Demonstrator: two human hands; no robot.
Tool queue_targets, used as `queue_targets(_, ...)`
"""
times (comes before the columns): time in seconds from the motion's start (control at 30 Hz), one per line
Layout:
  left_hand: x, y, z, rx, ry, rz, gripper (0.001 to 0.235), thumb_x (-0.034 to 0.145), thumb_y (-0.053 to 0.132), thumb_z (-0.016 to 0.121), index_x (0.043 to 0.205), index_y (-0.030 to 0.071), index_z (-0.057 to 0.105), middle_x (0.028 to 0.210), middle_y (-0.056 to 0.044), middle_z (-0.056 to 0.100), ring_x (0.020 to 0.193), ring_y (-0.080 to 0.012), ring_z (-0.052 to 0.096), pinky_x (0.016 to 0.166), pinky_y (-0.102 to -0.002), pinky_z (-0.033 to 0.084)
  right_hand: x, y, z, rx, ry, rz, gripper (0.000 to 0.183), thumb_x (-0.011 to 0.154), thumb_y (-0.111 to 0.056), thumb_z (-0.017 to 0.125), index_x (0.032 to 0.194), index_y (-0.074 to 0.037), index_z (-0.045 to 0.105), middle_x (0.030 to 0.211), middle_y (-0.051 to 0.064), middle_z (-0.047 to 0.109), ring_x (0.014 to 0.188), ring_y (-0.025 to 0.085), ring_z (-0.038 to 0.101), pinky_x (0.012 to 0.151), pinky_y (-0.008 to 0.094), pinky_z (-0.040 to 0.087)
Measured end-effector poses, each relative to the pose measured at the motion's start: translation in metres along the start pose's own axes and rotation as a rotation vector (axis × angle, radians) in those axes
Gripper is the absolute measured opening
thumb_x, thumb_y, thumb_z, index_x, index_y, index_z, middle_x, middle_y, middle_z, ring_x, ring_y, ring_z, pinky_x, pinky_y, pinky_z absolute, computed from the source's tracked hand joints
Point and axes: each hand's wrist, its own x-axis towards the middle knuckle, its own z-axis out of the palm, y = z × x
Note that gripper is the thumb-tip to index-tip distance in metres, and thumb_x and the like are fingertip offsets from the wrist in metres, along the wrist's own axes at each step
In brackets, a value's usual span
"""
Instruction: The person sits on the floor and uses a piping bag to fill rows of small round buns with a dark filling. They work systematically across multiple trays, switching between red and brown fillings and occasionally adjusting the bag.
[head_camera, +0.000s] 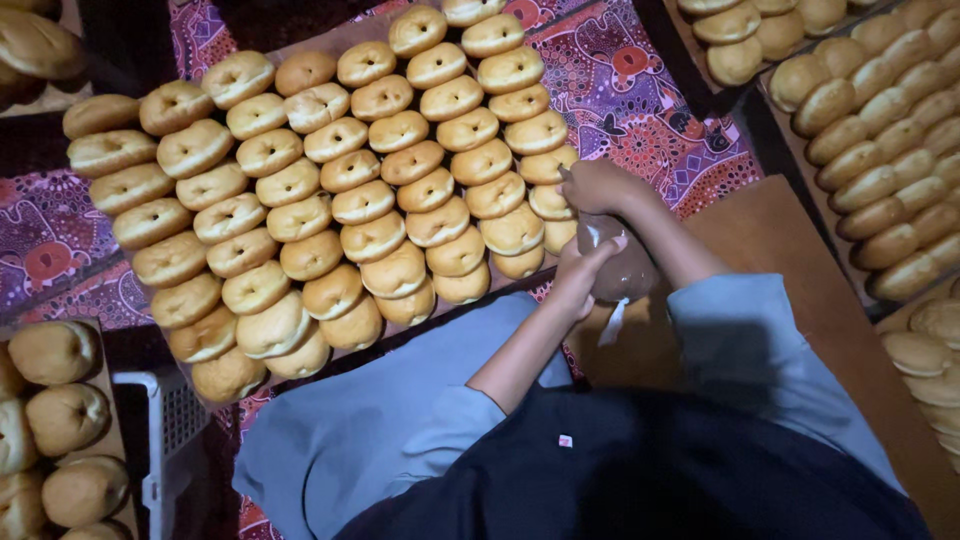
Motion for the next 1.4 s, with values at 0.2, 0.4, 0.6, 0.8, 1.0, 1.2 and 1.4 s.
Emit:
queue_targets(0.2, 0.007, 0.007, -0.001, -0.019, -0.007, 0.004, 0.039, 0.09, 0.013, 0.074, 0.123, -0.003, 0.061, 0.11, -0.011, 0.069, 0.097, -0.0204, 0.069, 0.087, -0.038, 0.058, 0.001, -0.011, -0.01, 0.053, -0.017, -0.016, 0.045, 0.099, -0.04, 0.057, 0.108, 0.0, 0.073, 0.105, 0.029, 0.072, 0.1, 0.044, 0.07, 0.091, 0.052, 0.053)
queue_targets(0.4, 0.006, 0.006, 0.0, -0.027, 0.024, -0.018, 0.044, 0.087, 0.013, 0.075, 0.126, -0.001, 0.058, 0.112, -0.011, 0.068, 0.098, -0.021, 0.069, 0.088, -0.038, 0.059, 0.007, -0.004, 0.001, 0.064, 0.016, 0.02, 0.05, 0.102, -0.042, 0.055, 0.105, 0.005, 0.072, 0.102, 0.033, 0.07, 0.098, 0.047, 0.07, 0.089, 0.053, 0.053)
queue_targets(0.6, 0.005, 0.003, -0.001, -0.014, -0.001, 0.007, 0.046, 0.088, 0.014, 0.075, 0.128, -0.001, 0.058, 0.114, -0.011, 0.068, 0.1, -0.0202, 0.069, 0.089, -0.039, 0.058, 0.014, 0.008, 0.013, 0.076, 0.054, -0.006, 0.051, 0.103, -0.039, 0.051, 0.1, 0.008, 0.072, 0.099, 0.035, 0.069, 0.094, 0.048, 0.07, 0.088, 0.054, 0.053)
queue_targets(0.8, 0.007, -0.001, -0.004, 0.009, 0.008, -0.002, 0.043, 0.088, 0.014, 0.075, 0.126, -0.001, 0.06, 0.112, -0.01, 0.068, 0.1, -0.0198, 0.069, 0.09, -0.038, 0.058, 0.016, 0.011, 0.019, 0.071, 0.078, -0.008, 0.051, 0.103, -0.037, 0.051, 0.098, 0.009, 0.072, 0.098, 0.036, 0.068, 0.094, 0.049, 0.069, 0.087, 0.054, 0.053)
queue_targets(1.0, 0.005, -0.004, -0.003, 0.009, 0.019, -0.01, 0.044, 0.087, 0.014, 0.075, 0.125, -0.001, 0.059, 0.111, -0.011, 0.069, 0.098, -0.0212, 0.069, 0.089, -0.04, 0.059, 0.014, 0.012, 0.02, 0.122, 0.112, 0.024, 0.05, 0.102, -0.035, 0.049, 0.097, 0.009, 0.072, 0.097, 0.037, 0.067, 0.095, 0.05, 0.069, 0.089, 0.054, 0.053)
queue_targets(1.2, 0.006, -0.006, -0.003, 0.016, 0.059, -0.031, 0.045, 0.086, 0.014, 0.075, 0.125, 0.0, 0.059, 0.111, -0.012, 0.069, 0.097, -0.0213, 0.07, 0.086, -0.038, 0.059, 0.012, 0.014, 0.023, 0.136, 0.166, -0.011, 0.049, 0.101, -0.03, 0.045, 0.094, 0.01, 0.072, 0.096, 0.036, 0.067, 0.092, 0.05, 0.069, 0.091, 0.055, 0.052)
queue_targets(1.4, 0.004, -0.014, -0.004, 0.014, 0.064, -0.017, 0.039, 0.086, 0.009, 0.073, 0.122, -0.001, 0.063, 0.108, -0.012, 0.07, 0.094, -0.022, 0.071, 0.085, -0.037, 0.059, -0.007, 0.011, 0.005, 0.2, 0.079, 0.013, 0.038, 0.09, -0.032, 0.057, 0.097, 0.002, 0.072, 0.094, 0.029, 0.071, 0.09, 0.043, 0.071, 0.086, 0.051, 0.055)
